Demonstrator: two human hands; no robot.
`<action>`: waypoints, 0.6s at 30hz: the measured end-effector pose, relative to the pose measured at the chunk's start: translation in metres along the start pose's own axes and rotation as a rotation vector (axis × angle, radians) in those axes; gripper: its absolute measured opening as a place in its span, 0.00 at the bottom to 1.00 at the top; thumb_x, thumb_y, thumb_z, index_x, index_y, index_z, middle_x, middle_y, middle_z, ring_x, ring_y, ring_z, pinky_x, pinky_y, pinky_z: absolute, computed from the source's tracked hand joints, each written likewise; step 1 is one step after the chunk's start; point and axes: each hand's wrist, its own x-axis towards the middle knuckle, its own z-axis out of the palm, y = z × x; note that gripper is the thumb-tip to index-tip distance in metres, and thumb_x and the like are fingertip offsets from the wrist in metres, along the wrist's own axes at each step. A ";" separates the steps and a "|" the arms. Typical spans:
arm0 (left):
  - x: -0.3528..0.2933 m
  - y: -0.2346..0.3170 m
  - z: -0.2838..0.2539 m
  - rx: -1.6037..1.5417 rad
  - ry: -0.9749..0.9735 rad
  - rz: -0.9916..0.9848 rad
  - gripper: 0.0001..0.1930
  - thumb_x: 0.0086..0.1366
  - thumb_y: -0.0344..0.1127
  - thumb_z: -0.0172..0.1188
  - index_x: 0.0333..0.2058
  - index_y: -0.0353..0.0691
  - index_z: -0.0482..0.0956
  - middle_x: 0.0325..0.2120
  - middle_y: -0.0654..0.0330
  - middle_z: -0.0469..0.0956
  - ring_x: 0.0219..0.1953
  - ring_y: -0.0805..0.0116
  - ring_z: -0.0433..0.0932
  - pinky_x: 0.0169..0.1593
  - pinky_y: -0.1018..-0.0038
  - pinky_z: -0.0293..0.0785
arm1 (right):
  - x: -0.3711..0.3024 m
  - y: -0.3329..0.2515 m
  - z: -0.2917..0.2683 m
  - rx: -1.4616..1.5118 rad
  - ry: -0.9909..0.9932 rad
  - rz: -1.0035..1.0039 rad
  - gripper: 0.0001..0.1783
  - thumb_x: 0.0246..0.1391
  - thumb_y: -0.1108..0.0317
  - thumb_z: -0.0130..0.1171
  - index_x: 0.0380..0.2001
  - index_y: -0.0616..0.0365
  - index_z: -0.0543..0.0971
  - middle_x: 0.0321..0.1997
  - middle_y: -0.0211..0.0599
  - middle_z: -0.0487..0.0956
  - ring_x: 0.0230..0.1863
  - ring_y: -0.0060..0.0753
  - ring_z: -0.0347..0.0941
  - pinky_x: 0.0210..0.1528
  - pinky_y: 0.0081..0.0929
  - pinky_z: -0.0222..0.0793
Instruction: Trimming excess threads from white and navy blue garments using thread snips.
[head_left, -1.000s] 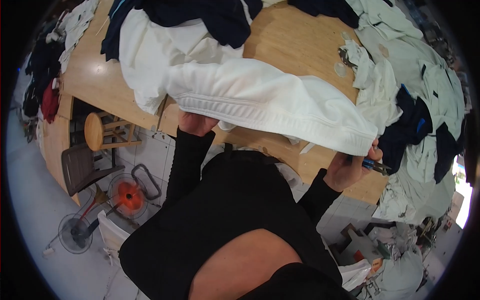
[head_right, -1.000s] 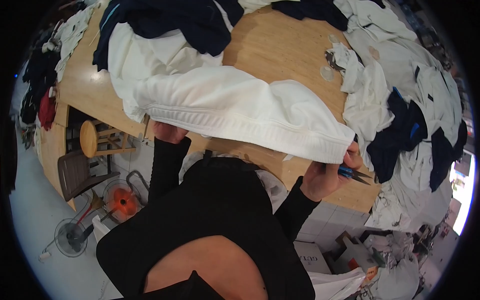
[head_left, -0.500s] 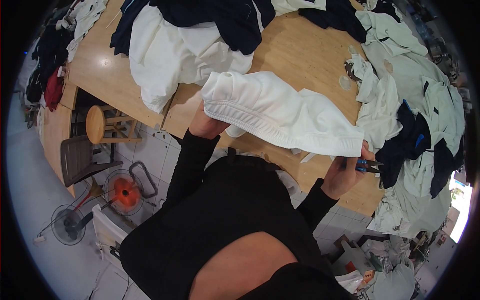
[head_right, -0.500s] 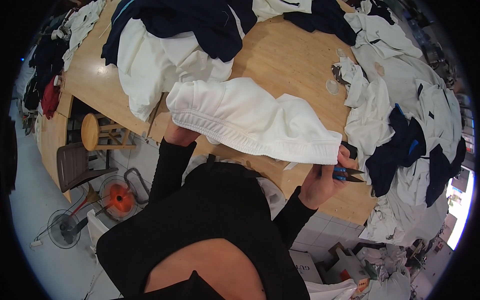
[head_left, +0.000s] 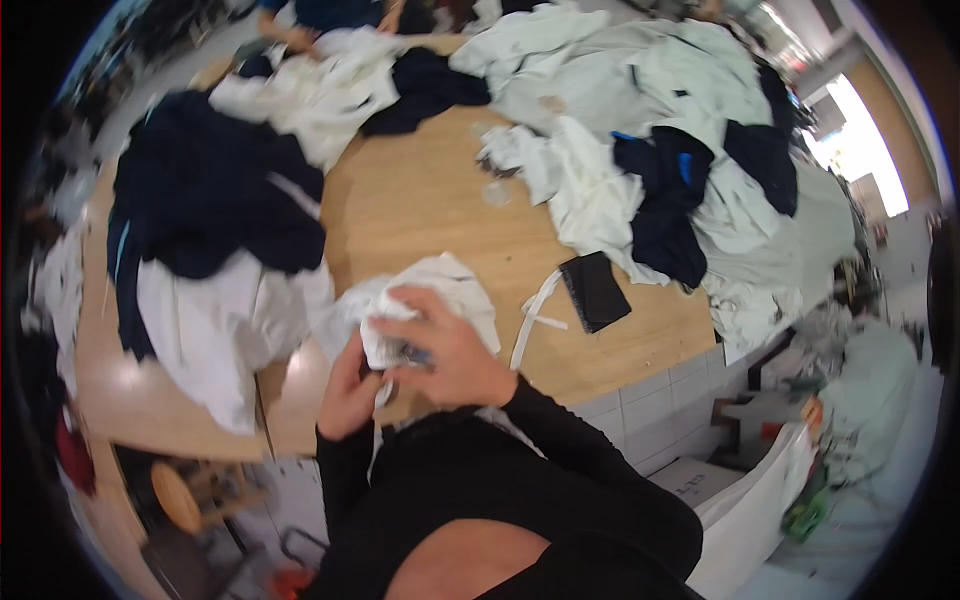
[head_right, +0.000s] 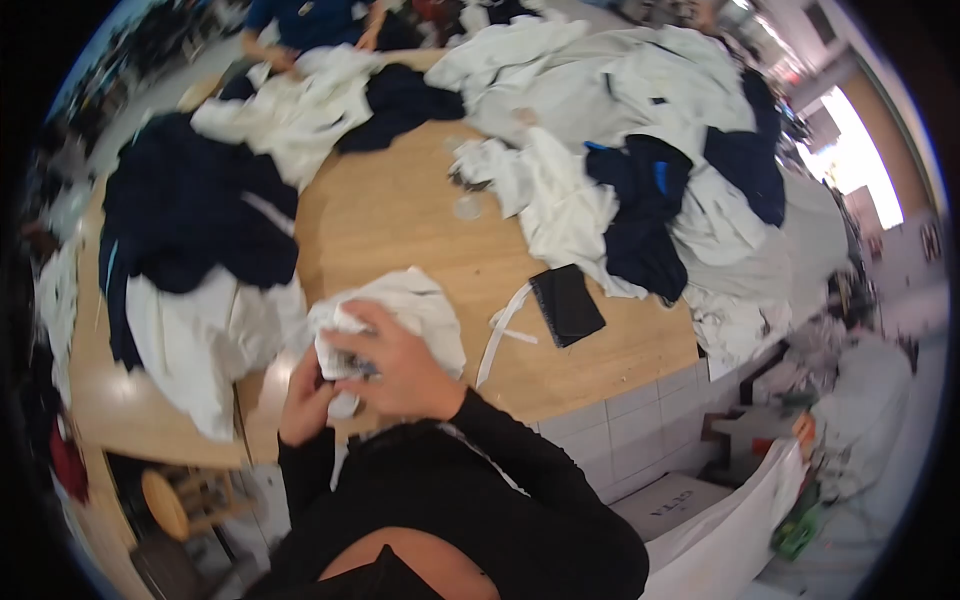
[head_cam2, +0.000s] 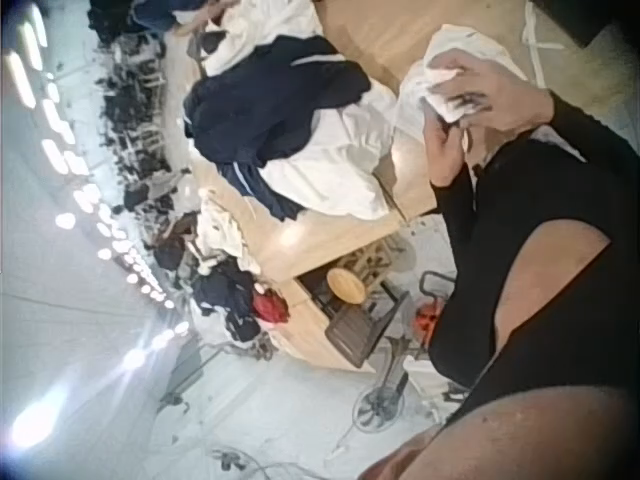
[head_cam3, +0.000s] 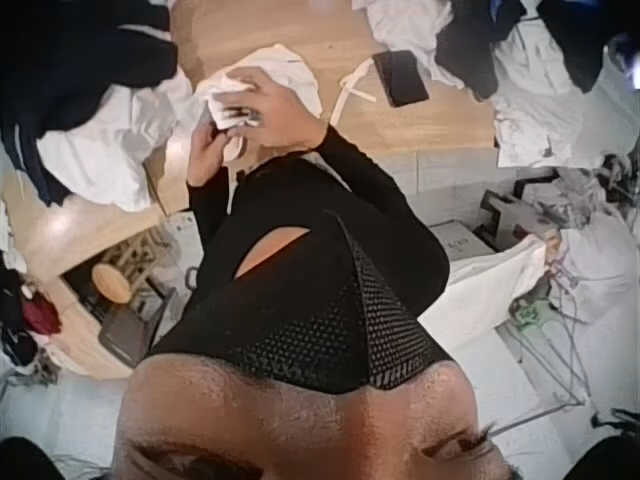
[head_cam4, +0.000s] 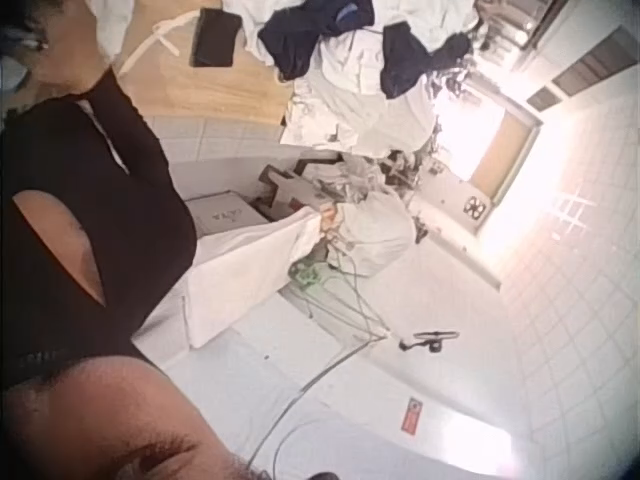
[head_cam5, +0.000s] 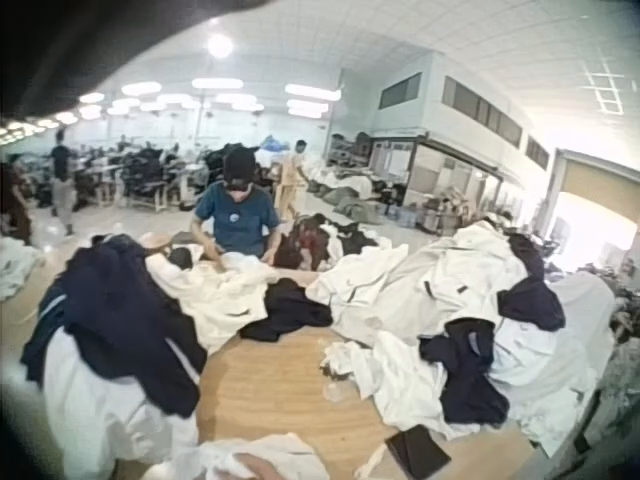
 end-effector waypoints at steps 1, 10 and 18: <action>-0.004 -0.004 -0.007 -0.054 -0.027 -0.105 0.43 0.63 0.19 0.60 0.77 0.35 0.58 0.68 0.56 0.72 0.68 0.64 0.73 0.70 0.66 0.70 | 0.001 -0.006 0.000 -0.078 -0.003 -0.014 0.38 0.46 0.70 0.79 0.64 0.46 0.82 0.71 0.51 0.70 0.60 0.56 0.79 0.61 0.40 0.78; -0.031 -0.009 -0.050 0.076 0.158 -0.002 0.33 0.53 0.13 0.50 0.61 0.26 0.78 0.54 0.49 0.84 0.61 0.58 0.82 0.69 0.65 0.72 | 0.009 0.021 -0.013 0.206 -0.300 0.037 0.19 0.44 0.76 0.72 0.43 0.57 0.89 0.40 0.39 0.87 0.48 0.47 0.85 0.51 0.34 0.79; -0.039 0.021 -0.076 -0.144 0.615 0.537 0.24 0.64 0.21 0.54 0.60 0.28 0.77 0.46 0.51 0.85 0.53 0.61 0.82 0.68 0.61 0.73 | 0.089 0.026 -0.227 0.073 0.468 0.087 0.18 0.55 0.77 0.60 0.46 0.56 0.91 0.41 0.35 0.90 0.42 0.25 0.83 0.48 0.28 0.77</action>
